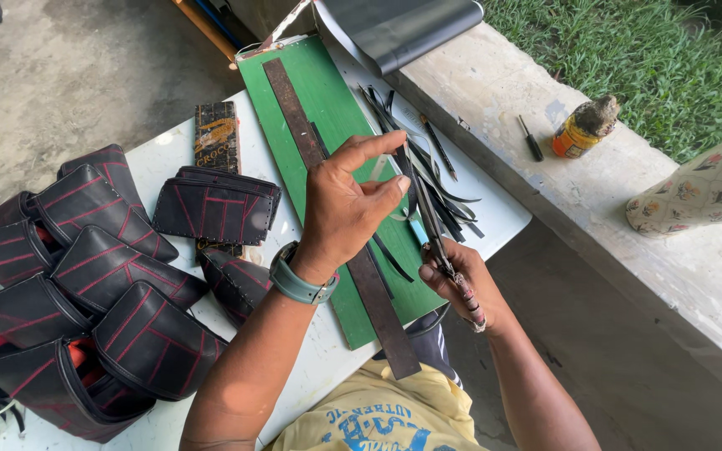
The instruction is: The person uses a utility knife and a metal ruler to cut a long strip of black leather into multiple shorter pieces on a green cutting board. The person then uses scissors to trim the cut pieces and briefly handles a black shoe component.
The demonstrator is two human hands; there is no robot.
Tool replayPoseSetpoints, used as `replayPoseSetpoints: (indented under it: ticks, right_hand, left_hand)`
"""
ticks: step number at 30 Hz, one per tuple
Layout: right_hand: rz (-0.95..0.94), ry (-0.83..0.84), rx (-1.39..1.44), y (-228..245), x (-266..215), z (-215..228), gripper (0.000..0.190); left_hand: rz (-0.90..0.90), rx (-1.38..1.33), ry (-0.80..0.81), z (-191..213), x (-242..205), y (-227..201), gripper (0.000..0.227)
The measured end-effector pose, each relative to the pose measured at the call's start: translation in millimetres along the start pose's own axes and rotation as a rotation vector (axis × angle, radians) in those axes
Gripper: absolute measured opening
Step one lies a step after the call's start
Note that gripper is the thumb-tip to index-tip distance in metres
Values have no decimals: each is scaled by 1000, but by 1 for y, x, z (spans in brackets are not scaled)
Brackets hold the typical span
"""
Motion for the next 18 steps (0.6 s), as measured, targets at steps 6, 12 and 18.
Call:
replayPoseSetpoints:
  ticks: [6, 12, 18]
  right_hand:
    - [-44, -21, -54, -7, 0, 4, 21]
    - [-55, -21, -42, 0, 2, 2, 23]
    - [-94, -34, -207, 7, 3, 6, 25]
  left_hand:
    - [-8, 113, -8, 2, -1, -7, 43]
    - [-2, 120, 1, 2, -3, -10, 41]
    - [-36, 151, 2, 1, -4, -11, 41]
Point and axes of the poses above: each hand's wrist, its own x-axis towards the middle knuckle, its own z-axis out of the back of the hand, y = z × x, the point moved 8 cm from there along x, towards the middle knuckle, and after that the axes turned 2 degrees about z, right-handed, at the moved point
